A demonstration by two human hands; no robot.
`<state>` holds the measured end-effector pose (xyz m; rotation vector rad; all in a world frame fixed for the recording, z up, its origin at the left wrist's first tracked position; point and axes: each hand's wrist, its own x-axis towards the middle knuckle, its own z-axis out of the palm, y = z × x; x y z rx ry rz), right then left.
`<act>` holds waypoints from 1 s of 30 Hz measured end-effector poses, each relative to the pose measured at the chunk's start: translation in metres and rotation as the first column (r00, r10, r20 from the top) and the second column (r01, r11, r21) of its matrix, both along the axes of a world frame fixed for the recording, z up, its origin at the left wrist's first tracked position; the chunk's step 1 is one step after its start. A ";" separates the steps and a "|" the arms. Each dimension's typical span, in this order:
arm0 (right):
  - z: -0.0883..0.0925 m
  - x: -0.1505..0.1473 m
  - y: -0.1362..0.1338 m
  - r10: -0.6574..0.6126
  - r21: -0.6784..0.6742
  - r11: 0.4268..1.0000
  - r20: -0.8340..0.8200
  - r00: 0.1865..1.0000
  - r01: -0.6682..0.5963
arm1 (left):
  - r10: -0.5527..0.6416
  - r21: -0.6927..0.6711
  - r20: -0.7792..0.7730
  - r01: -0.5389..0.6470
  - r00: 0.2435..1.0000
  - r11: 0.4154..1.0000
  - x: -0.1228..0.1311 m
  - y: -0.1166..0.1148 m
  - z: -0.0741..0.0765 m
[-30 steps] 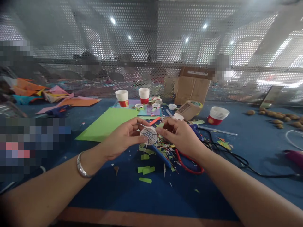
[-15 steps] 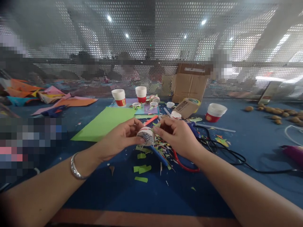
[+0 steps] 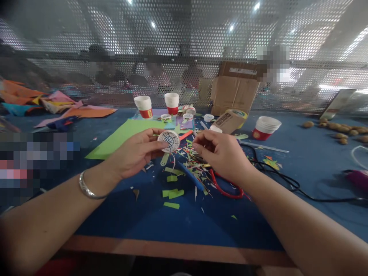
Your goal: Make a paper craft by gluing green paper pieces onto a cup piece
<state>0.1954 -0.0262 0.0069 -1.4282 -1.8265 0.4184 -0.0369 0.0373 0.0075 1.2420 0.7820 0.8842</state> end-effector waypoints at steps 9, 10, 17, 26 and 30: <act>0.025 0.026 -0.002 -0.068 0.040 0.997 0.312 0.948 0.059 | -0.019 0.014 -0.033 0.019 0.999 1.000 -0.001 0.001 -0.004; 0.030 0.033 -0.002 -0.081 0.045 0.997 0.343 0.936 0.070 | -0.020 0.007 -0.034 0.021 0.999 1.000 -0.001 0.001 -0.004; 0.039 0.088 0.004 -0.121 -0.199 0.938 0.574 0.810 0.282 | -0.044 -0.055 -0.073 0.040 0.996 0.998 0.001 -0.002 0.000; 0.009 0.106 0.024 -0.121 -0.389 0.866 0.447 0.886 0.314 | 0.004 0.005 -0.052 -0.004 0.999 1.000 0.000 -0.003 0.003; 0.000 0.106 0.024 -0.133 -0.450 0.857 0.280 0.951 0.252 | -0.015 0.003 -0.020 0.015 1.000 1.000 -0.001 -0.004 0.003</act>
